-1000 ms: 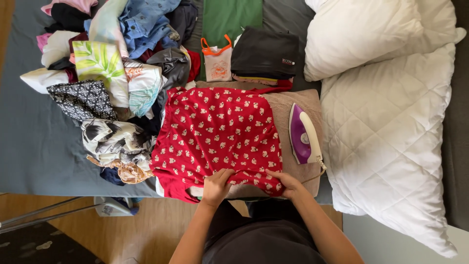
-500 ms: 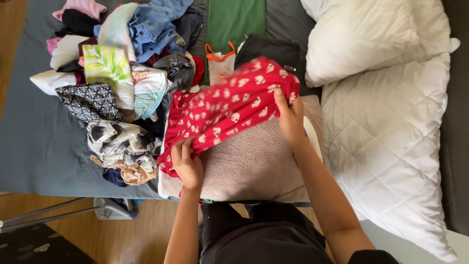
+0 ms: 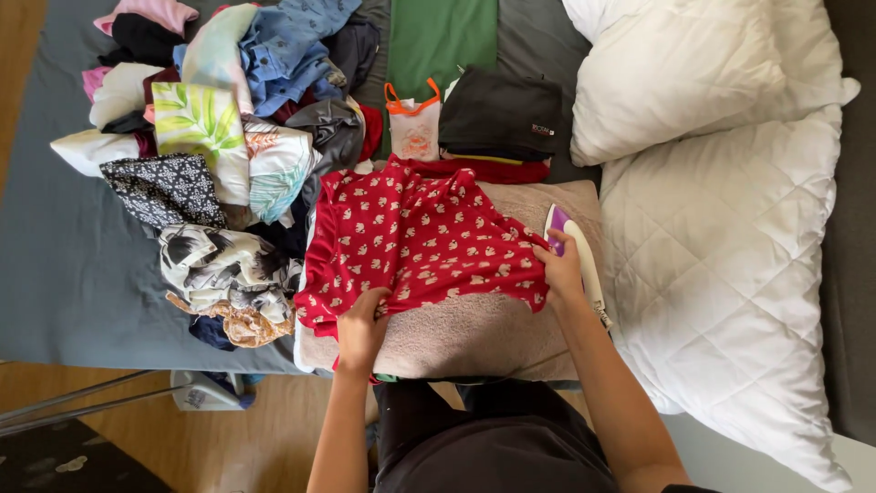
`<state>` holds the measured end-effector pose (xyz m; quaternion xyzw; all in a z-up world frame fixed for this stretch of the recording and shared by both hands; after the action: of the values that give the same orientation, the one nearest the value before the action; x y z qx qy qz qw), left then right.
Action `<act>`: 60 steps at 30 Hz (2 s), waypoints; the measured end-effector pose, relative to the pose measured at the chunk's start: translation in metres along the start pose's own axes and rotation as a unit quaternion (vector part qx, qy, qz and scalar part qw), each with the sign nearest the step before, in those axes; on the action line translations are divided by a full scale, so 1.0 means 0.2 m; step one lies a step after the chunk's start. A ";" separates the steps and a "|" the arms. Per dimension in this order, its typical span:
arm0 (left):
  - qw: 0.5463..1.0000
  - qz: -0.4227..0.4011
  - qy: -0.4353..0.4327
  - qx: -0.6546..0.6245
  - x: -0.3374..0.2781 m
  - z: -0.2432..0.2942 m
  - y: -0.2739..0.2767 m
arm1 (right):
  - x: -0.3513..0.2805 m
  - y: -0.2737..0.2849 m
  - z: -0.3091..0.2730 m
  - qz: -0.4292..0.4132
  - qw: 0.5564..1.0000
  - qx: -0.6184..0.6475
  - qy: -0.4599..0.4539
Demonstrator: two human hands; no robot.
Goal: The person irons a red patterned top on a bed using a purple iron. They smooth the fabric, iron the main body and sleeves, and flip the garment to iron the other side.
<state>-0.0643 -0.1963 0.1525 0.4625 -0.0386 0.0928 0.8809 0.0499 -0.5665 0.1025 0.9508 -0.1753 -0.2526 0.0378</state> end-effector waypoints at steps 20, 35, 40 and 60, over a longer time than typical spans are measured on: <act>0.962 -0.210 -0.076 0.157 -0.24 -0.20 -0.45 | -0.24 0.22 0.24 -0.031 0.970 -0.220 0.097; 0.841 -0.513 0.059 0.163 -0.37 -0.42 -0.78 | -0.28 0.21 0.58 -0.131 0.876 -0.462 0.048; 0.939 -0.313 0.137 0.029 -0.15 -0.23 -0.43 | -0.24 0.17 0.56 -0.126 0.859 -0.490 0.078; 0.790 0.424 0.418 -0.145 -0.57 -0.97 0.02 | -0.41 0.31 0.70 -0.006 0.955 -0.297 -0.006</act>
<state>-0.1792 -0.0501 0.0276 0.1826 0.1282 0.6350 0.7396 -0.1045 -0.5940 0.0290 0.8961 -0.0871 -0.2989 0.3163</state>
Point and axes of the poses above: each hand's wrist, its own x-axis towards the middle knuckle, its own y-axis out of the back of the hand, z = x × y, the point moved 7 cm from there along x, towards the middle knuckle, and after that the axes turned 3 degrees about -z, right-handed, at the moved point
